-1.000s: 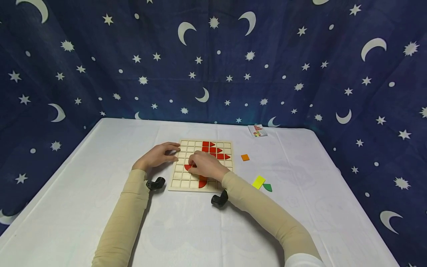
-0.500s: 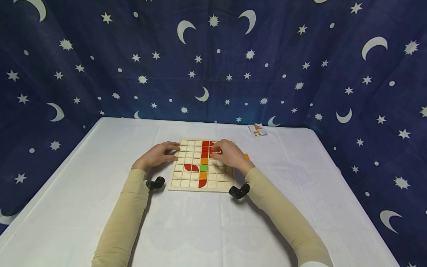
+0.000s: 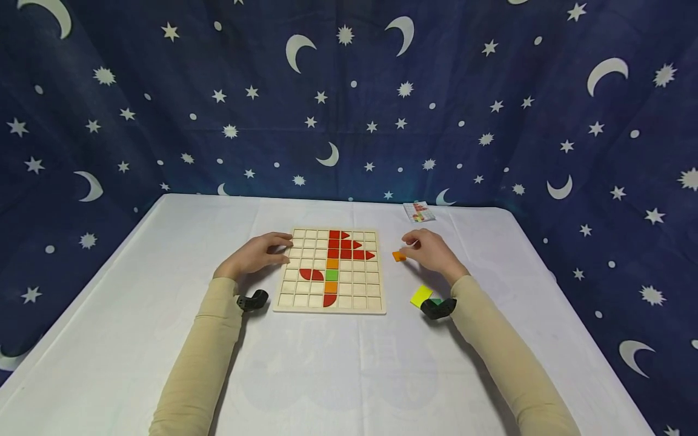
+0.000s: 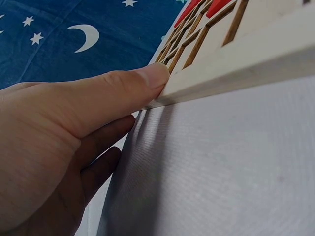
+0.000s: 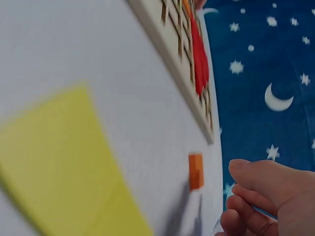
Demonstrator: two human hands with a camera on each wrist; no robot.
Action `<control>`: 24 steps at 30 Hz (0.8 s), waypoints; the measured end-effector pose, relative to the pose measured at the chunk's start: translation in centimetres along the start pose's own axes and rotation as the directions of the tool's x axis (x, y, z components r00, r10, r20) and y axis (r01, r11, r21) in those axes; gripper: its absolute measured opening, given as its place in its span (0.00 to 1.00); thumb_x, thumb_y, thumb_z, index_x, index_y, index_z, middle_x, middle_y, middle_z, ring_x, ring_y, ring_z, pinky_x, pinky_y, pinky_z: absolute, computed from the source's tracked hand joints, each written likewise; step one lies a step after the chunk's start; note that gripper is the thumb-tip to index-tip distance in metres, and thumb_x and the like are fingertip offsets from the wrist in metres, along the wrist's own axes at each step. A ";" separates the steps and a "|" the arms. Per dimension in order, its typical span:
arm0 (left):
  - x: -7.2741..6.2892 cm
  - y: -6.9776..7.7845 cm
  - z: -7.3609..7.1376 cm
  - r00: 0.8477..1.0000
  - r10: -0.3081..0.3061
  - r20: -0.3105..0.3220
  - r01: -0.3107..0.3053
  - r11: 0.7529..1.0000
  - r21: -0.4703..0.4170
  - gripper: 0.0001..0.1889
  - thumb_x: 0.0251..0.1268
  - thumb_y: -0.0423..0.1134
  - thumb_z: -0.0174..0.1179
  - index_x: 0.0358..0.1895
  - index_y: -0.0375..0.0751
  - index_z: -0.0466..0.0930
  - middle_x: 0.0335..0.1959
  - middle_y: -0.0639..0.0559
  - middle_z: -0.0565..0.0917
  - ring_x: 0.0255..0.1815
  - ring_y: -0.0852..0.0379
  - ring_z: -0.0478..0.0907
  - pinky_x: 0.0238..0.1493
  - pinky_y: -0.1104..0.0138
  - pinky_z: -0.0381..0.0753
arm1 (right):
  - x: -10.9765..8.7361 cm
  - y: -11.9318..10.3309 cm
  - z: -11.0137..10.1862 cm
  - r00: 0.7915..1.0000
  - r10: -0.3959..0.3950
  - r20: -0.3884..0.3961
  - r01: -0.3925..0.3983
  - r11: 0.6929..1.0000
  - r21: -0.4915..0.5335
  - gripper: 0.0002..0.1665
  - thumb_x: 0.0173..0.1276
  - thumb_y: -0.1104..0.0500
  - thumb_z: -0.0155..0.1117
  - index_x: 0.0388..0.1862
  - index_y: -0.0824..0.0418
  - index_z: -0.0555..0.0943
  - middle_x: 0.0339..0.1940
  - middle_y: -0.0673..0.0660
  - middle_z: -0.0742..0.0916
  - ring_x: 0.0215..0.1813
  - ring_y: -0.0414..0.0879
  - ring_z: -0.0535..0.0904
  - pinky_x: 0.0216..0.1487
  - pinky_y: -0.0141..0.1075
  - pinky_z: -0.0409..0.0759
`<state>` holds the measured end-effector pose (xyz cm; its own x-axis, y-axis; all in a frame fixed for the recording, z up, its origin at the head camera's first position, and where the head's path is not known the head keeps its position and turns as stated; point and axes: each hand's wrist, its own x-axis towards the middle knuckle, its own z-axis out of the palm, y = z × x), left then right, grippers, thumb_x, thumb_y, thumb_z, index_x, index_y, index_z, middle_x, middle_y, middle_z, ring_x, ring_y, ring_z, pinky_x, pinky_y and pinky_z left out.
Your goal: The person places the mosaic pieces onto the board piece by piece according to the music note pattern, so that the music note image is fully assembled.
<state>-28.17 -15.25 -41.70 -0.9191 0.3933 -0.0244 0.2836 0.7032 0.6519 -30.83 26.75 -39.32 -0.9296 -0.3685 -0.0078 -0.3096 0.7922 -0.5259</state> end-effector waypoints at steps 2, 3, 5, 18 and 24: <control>0.0 0.0 0.0 1.000 -0.002 -0.002 0.002 1.000 -0.002 0.24 0.64 0.41 0.66 0.61 0.36 0.78 0.70 0.43 0.69 0.74 0.44 0.59 0.74 0.52 0.57 | -0.1 0.6 -0.2 1.000 0.009 0.003 -0.009 1.000 -0.006 0.25 0.68 0.56 0.66 0.59 0.70 0.78 0.51 0.65 0.83 0.49 0.57 0.77 0.52 0.50 0.78; 0.0 0.0 0.0 1.000 -0.004 -0.002 0.004 1.000 -0.002 0.24 0.64 0.41 0.66 0.61 0.36 0.78 0.70 0.43 0.69 0.74 0.44 0.59 0.74 0.51 0.57 | -0.1 0.9 -0.2 1.000 0.014 0.008 -0.013 1.000 -0.012 0.26 0.67 0.56 0.66 0.59 0.71 0.78 0.51 0.65 0.83 0.49 0.56 0.77 0.52 0.49 0.78; 0.0 0.0 0.0 1.000 -0.009 -0.003 0.009 1.000 -0.004 0.24 0.64 0.41 0.66 0.61 0.36 0.78 0.70 0.43 0.69 0.74 0.44 0.59 0.74 0.51 0.57 | -0.1 1.2 -0.3 1.000 0.019 0.025 -0.018 0.999 -0.027 0.27 0.66 0.56 0.67 0.59 0.72 0.78 0.49 0.65 0.83 0.47 0.55 0.77 0.50 0.48 0.78; 0.1 -0.2 -0.1 1.000 0.009 0.000 -0.009 1.000 0.009 0.24 0.64 0.41 0.66 0.61 0.35 0.77 0.70 0.42 0.69 0.74 0.44 0.59 0.74 0.53 0.58 | 0.1 1.7 0.0 0.996 0.034 0.086 -0.030 0.998 -0.048 0.31 0.65 0.55 0.69 0.60 0.73 0.77 0.45 0.62 0.83 0.42 0.52 0.73 0.48 0.45 0.77; 0.1 -0.1 -0.1 1.000 0.007 0.001 -0.007 1.000 0.013 0.24 0.64 0.42 0.66 0.61 0.35 0.77 0.70 0.43 0.69 0.74 0.44 0.59 0.74 0.53 0.57 | 0.0 1.5 0.2 0.997 0.014 0.078 -0.009 0.998 -0.062 0.30 0.65 0.56 0.69 0.60 0.72 0.77 0.47 0.63 0.83 0.43 0.52 0.74 0.50 0.46 0.77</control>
<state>-28.27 -15.35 -41.74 -0.9168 0.3989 -0.0202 0.2940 0.7082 0.6419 -31.22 27.81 -40.25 -0.9154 -0.3943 -0.0812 -0.3131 0.8241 -0.4720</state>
